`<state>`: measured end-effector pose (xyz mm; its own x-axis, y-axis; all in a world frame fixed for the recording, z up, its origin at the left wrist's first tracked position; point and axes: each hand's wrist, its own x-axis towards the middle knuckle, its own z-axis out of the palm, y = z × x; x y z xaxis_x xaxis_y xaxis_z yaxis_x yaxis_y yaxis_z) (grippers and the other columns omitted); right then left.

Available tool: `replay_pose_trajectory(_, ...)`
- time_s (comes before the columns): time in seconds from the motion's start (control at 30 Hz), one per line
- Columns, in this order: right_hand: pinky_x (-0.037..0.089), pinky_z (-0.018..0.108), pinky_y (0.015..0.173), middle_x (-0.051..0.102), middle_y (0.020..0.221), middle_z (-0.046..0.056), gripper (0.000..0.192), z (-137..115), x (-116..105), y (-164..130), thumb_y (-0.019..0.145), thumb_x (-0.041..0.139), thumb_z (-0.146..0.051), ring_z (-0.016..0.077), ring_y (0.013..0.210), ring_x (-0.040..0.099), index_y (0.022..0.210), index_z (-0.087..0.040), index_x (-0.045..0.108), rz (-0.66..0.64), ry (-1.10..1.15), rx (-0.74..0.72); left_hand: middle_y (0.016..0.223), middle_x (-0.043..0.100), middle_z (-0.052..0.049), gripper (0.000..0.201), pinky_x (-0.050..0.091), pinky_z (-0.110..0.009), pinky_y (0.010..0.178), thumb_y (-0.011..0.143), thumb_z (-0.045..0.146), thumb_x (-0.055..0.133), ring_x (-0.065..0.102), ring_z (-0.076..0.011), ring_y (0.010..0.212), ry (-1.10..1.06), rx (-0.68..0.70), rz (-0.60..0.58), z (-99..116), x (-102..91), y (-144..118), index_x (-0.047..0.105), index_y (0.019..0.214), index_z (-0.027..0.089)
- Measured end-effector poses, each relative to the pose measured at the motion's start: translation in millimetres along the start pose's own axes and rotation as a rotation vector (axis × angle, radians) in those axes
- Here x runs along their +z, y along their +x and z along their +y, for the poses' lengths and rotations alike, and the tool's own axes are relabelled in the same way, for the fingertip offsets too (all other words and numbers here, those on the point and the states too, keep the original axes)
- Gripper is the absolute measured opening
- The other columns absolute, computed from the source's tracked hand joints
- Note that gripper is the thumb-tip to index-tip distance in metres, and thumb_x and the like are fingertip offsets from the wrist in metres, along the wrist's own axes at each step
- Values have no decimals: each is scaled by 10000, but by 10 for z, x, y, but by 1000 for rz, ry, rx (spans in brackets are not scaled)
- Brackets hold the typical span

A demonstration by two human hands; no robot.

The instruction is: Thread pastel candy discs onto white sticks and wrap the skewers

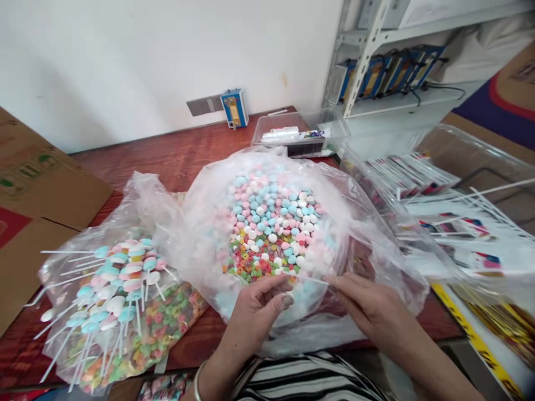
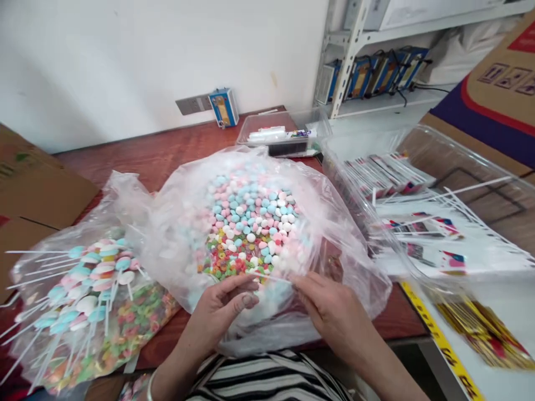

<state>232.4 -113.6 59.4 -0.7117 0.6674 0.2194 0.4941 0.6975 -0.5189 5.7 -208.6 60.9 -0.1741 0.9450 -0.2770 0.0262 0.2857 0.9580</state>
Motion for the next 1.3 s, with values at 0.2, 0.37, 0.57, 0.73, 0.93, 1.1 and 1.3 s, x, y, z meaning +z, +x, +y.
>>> replay_pose_trajectory(0.2, 529, 251, 559, 700, 789, 31, 275, -109, 295, 172, 950, 450, -256, 170, 664, 688, 1116, -249, 669, 152, -5, -85, 780, 741, -81, 331, 523, -242, 584, 817, 427, 679, 680, -183, 714, -361, -8, 167, -4, 87, 162, 742, 1006, 163)
replay_pose_trajectory(0.37, 532, 258, 549, 699, 759, 29, 261, -31, 365, 193, 938, 477, -287, 172, 634, 684, 1087, -263, 689, 146, 37, -46, 787, 747, -70, 280, 521, -222, 567, 823, 413, 681, 686, -175, 714, -318, 38, 173, -17, 85, 174, 745, 972, 185)
replay_pose_trajectory(0.57, 561, 295, 673, 737, 951, 51, 321, -145, 271, 350, 939, 478, -241, 199, 814, 712, 1215, -280, 635, 83, 181, -45, 907, 744, -62, 284, 560, -303, 758, 849, 373, 649, 691, -182, 804, -232, 116, 157, 6, -67, 264, 710, 1055, 188)
replay_pose_trajectory(0.73, 518, 275, 670, 713, 869, 49, 311, -77, 57, 777, 964, 457, -347, 199, 788, 674, 1174, -238, 660, 401, 262, 203, 1145, 681, -81, 371, 522, -357, 878, 884, 271, 571, 647, -202, 977, 397, 290, 416, 46, -536, 568, 601, 1250, 220)
replay_pose_trajectory(0.93, 476, 251, 635, 663, 749, 13, 295, 170, 264, 1037, 964, 450, -383, 178, 711, 622, 1057, -202, 664, 447, 369, 321, 1084, 667, -90, 259, 489, -357, 899, 898, 143, 453, 615, -219, 1041, 931, 360, 324, 34, -618, 951, 657, 1046, 202)
replay_pose_trajectory(1.1, 460, 247, 659, 676, 777, 15, 243, 250, 325, 1056, 958, 437, -339, 183, 744, 632, 937, -205, 638, 394, 335, 275, 991, 637, -84, 209, 479, -337, 812, 882, 149, 461, 616, -226, 949, 1110, 224, 364, -42, -508, 1104, 623, 1008, 191)
replay_pose_trajectory(1.3, 428, 242, 637, 645, 749, 3, 238, 284, 295, 1042, 967, 439, -340, 166, 689, 589, 889, -205, 619, 378, 336, 263, 817, 611, -6, 24, 445, -287, 697, 846, 209, 527, 585, -175, 755, 956, 217, 444, -17, -553, 1091, 549, 835, 206)
